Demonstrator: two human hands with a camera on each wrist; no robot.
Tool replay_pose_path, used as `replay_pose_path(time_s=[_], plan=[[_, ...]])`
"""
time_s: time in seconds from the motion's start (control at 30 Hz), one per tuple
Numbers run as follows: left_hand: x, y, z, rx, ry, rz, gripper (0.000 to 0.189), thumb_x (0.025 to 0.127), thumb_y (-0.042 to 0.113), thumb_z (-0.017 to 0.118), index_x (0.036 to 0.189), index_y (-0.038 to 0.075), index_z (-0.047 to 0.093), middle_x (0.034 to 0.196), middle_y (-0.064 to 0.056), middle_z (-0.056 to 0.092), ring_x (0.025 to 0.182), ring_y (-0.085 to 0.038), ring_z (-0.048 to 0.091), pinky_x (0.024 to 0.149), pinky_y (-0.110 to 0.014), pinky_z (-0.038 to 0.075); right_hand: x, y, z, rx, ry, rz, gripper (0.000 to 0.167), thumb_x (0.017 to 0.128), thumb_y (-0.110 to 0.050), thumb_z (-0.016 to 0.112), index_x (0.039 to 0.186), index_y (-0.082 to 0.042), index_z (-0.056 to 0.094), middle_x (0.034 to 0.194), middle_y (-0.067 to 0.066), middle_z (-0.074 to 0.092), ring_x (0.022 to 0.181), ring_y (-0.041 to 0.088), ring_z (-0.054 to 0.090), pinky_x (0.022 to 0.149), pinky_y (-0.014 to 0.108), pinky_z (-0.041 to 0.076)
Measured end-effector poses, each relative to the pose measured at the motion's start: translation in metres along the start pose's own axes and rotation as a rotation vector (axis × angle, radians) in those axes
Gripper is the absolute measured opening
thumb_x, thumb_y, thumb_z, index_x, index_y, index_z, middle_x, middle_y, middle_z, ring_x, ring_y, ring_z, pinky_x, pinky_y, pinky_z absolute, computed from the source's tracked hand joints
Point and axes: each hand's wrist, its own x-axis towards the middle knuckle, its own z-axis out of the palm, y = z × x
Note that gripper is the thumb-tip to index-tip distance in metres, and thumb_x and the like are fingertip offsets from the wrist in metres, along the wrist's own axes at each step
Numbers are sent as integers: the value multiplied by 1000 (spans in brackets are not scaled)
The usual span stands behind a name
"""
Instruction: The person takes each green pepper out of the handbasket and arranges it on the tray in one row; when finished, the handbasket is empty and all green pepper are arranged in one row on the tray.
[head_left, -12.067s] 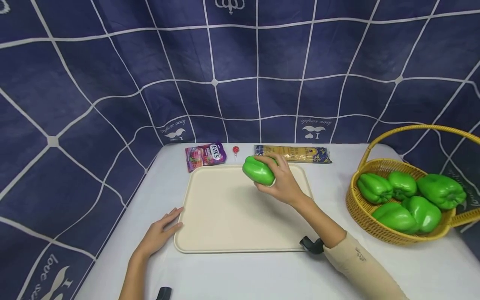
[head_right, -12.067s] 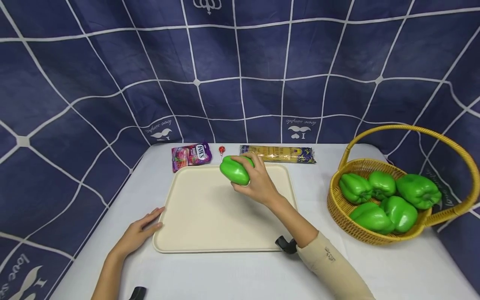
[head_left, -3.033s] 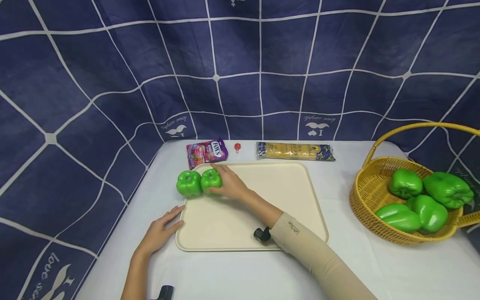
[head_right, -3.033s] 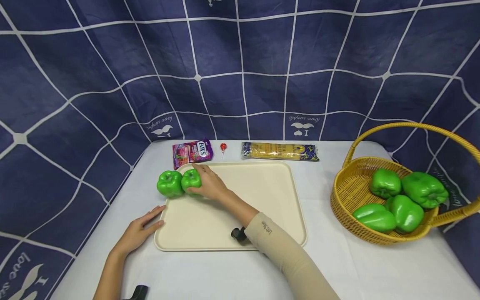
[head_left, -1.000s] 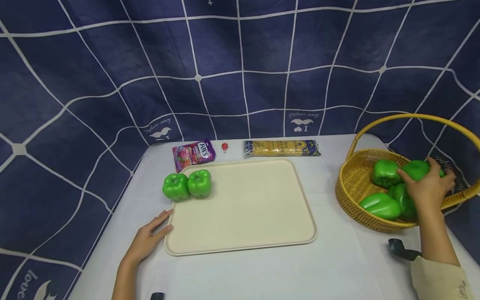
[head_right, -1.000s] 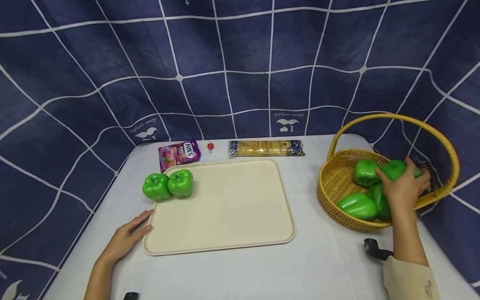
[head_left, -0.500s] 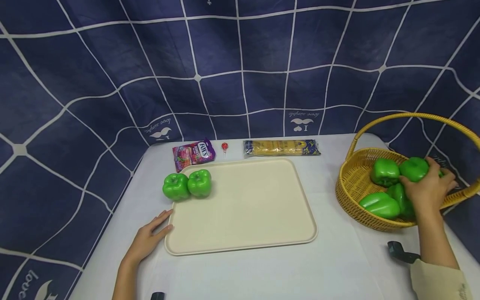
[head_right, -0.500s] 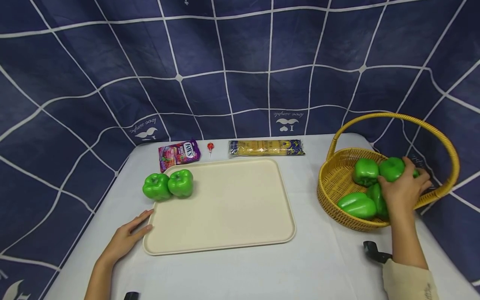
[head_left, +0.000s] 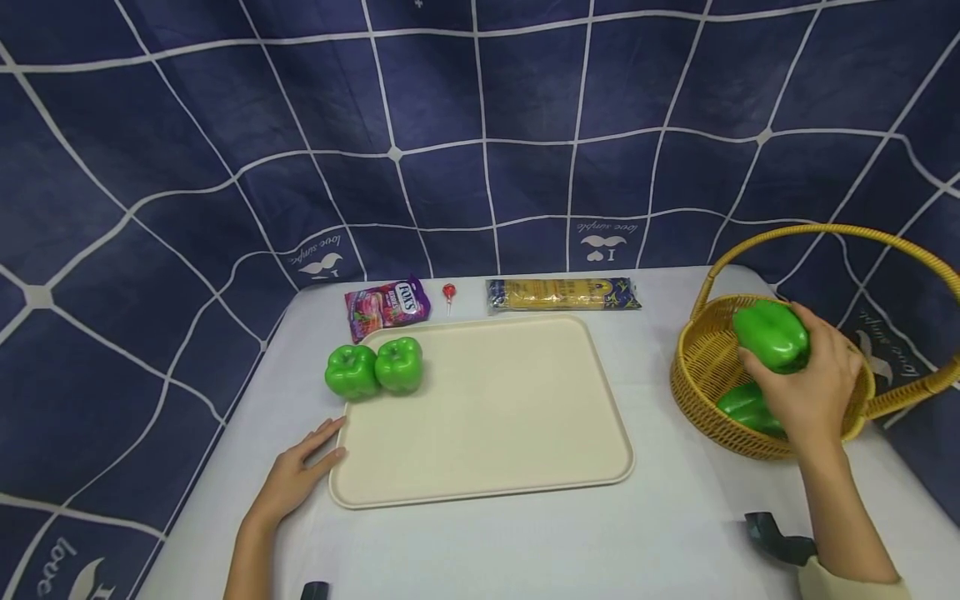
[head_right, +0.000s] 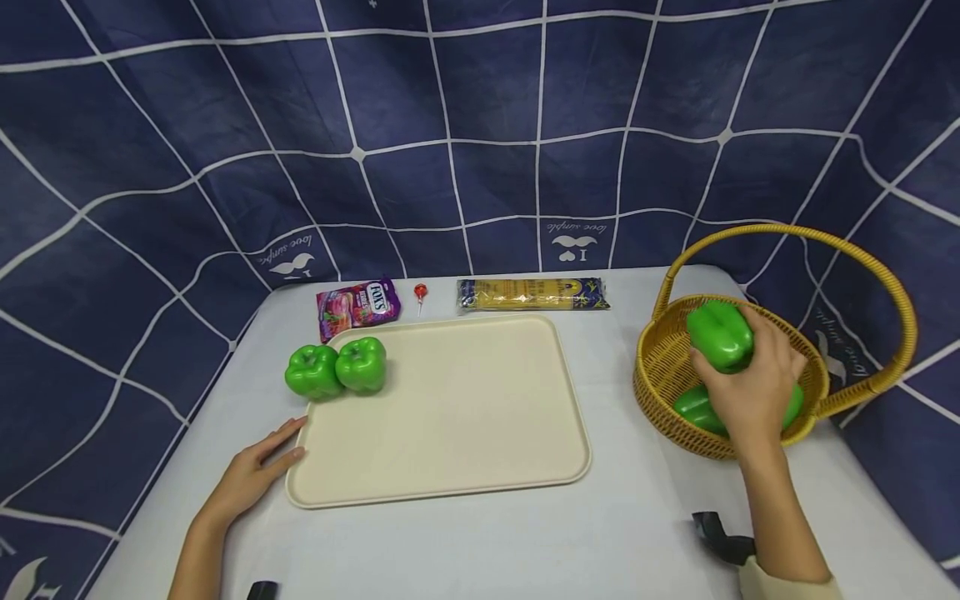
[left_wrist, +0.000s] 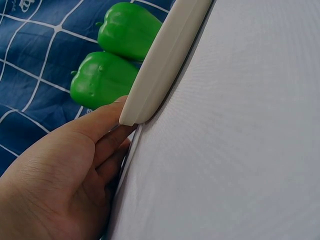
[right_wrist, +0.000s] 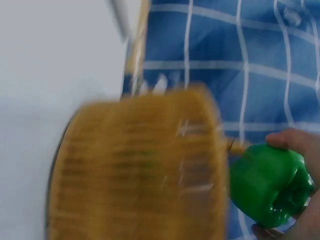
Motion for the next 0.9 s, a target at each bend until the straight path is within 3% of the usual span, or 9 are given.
replay_pose_path(time_s=[0.1,0.2,0.4,0.57,0.73,0.9], plan=[[-1,-1,0,0,3,2,54,87,42,61,135,21,49,143,-17,35,132,-42,25,104,-61,20,-4,-23,6,31,-62,-57,79,66,-8,80,136,-20,47,130,17,49,112,40,43,87,52,27],[-1,-1,-1,-3,5,4,54,87,42,61,135,21,49,143,-18,35,132,-43,25,104,-61,20,-7,-45,14,44,-143,-48,84,66,-12,81,139,-23,42,132,15,47,113,41,44,85,58,32],[-1,0,0,-5,6,-5,54,87,44,61,135,21,49,143,-18,35,132,-42,25,104,-61,20,-12,-78,45,124,-260,-26,90,65,-18,84,137,-13,31,130,17,46,108,41,48,83,58,39],[0,2,1,3,8,-7,54,87,44,61,135,21,49,143,-17,35,133,-41,24,104,-62,19,-15,-98,78,197,-321,-143,85,63,-15,85,131,-6,35,120,21,50,101,39,51,79,55,43],[0,2,2,15,10,-12,54,87,44,60,135,22,49,144,-16,35,133,-40,25,104,-62,20,-18,-120,112,253,-404,-277,81,62,-15,86,129,-8,41,122,19,47,104,36,50,81,56,45],[-1,0,2,23,8,-23,55,87,46,58,136,23,48,144,-15,34,133,-40,25,103,-63,20,-22,-144,142,290,-482,-318,78,62,-20,85,130,-15,47,124,16,39,110,35,45,86,54,45]])
